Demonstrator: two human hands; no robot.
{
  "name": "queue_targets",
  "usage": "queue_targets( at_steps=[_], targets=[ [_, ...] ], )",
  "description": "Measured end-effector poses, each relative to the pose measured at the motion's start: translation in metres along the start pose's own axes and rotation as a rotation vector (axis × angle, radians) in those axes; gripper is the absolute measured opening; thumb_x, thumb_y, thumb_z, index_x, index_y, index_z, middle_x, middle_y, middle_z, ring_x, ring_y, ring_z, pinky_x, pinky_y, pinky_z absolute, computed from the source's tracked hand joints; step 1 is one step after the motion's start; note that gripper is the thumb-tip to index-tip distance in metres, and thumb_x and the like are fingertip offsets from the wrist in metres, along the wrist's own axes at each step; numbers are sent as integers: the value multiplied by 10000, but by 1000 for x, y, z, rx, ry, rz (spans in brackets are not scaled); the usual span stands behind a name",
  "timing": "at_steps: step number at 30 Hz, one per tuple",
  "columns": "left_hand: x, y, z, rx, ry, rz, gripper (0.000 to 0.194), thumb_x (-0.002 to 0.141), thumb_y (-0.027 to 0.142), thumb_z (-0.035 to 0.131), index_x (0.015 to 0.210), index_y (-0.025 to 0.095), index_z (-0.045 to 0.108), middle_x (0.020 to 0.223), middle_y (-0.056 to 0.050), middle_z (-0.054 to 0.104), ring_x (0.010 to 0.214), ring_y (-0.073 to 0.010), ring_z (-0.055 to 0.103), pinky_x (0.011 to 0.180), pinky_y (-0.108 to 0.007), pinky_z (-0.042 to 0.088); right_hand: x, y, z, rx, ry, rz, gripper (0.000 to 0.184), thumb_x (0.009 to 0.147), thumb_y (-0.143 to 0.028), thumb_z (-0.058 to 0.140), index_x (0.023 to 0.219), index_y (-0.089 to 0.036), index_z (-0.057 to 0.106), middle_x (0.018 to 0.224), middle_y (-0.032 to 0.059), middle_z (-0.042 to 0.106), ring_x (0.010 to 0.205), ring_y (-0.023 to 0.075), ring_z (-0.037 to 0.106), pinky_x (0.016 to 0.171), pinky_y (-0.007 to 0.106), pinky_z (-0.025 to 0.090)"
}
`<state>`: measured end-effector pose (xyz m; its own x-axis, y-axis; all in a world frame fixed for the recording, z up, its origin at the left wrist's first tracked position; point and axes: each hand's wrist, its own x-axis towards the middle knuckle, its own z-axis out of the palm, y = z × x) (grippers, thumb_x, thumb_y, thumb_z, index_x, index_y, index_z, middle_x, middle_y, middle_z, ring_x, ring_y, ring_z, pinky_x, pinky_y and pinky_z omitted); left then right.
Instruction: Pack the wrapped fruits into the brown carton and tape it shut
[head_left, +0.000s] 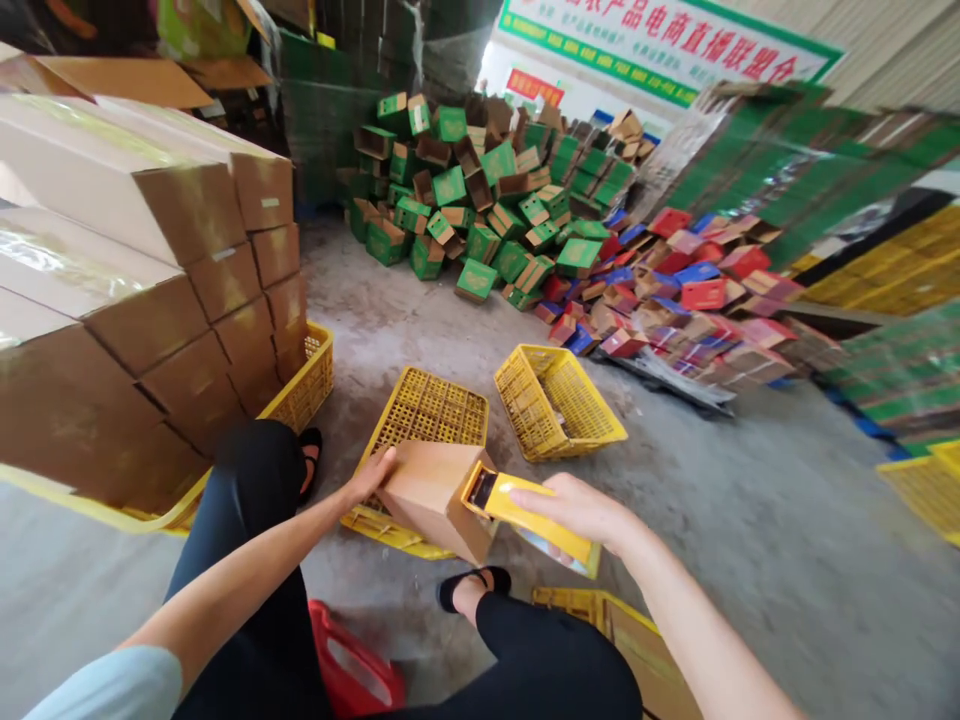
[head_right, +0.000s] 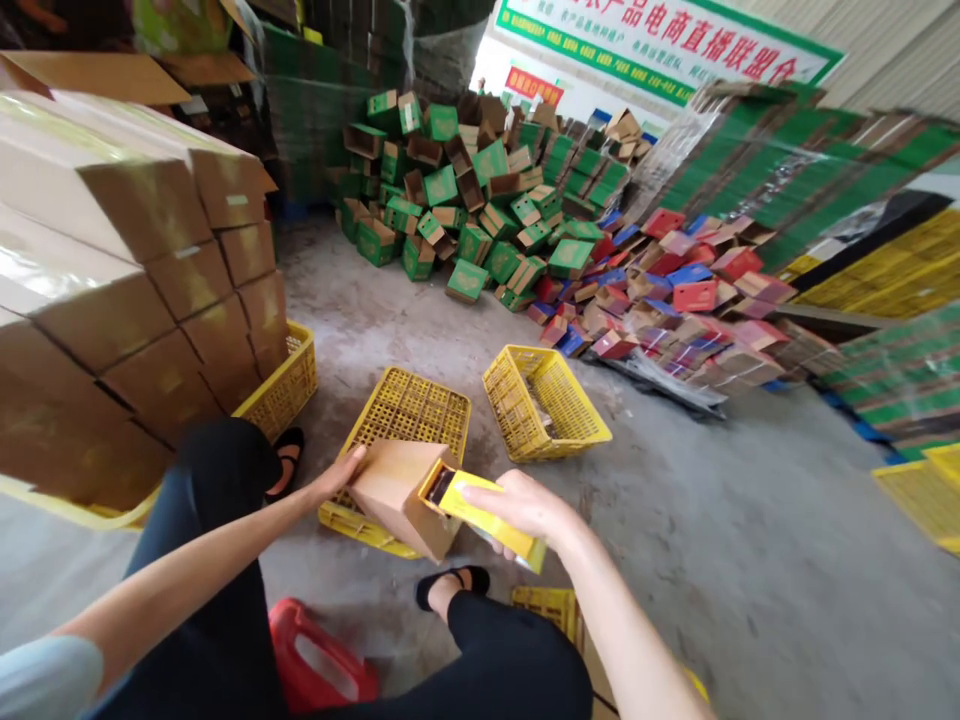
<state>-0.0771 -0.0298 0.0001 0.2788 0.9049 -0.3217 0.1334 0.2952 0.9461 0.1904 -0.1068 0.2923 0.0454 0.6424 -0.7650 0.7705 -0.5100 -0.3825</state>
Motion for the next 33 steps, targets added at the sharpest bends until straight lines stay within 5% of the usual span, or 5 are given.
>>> queue_targets(
  at_steps=[3, 6, 11, 25, 33],
  targets=[
    [-10, 40, -9, 90, -1, 252, 884, 991, 774, 310, 1590, 138, 446, 1690, -132, 342, 1595, -315, 261, 1328, -467, 164, 21, -15, -6, 21, -20, -46, 502, 923, -617, 607, 676, -181, 648, 494, 45, 673, 442, 183, 645, 482, 251, 526],
    [-22, 76, -13, 222, -191, 642, 705, 1064, 638, 296, 1618, 221, 422, 1703, -58, 327, 1607, -291, 228, 1332, -479, 181, 43, -24, -7, 59, -48, -105, 509, 925, -630, 598, 706, -175, 661, 507, 26, 671, 443, 165, 631, 485, 241, 517],
    [-21, 100, -17, 616, -285, 974, 764, 1082, 602, 319, 1695, 174, 165, 1732, -138, 225, 1620, -289, 177, 1314, -481, 245, 68, -18, 1, 168, -70, -183, 597, 839, -744, 653, 751, -154, 691, 547, 54, 694, 475, 173, 633, 484, 259, 509],
    [-8, 112, -34, 1004, -317, 995, 1047, 903, 847, 473, 1667, 161, 267, 1693, -189, 306, 1586, -328, 288, 1305, -537, 142, 74, 20, 25, 310, -55, -268, 663, 808, -826, 619, 827, -164, 649, 542, 26, 687, 475, 176, 613, 507, 276, 477],
    [-4, 119, -22, 1075, -442, 1201, 1158, 878, 836, 540, 1637, 2, 276, 1674, -279, 298, 1597, -369, 238, 1324, -482, 137, 78, 33, 35, 390, -15, -221, 625, 772, -816, 657, 812, -196, 589, 493, -3, 649, 431, 167, 589, 479, 268, 476]
  ],
)
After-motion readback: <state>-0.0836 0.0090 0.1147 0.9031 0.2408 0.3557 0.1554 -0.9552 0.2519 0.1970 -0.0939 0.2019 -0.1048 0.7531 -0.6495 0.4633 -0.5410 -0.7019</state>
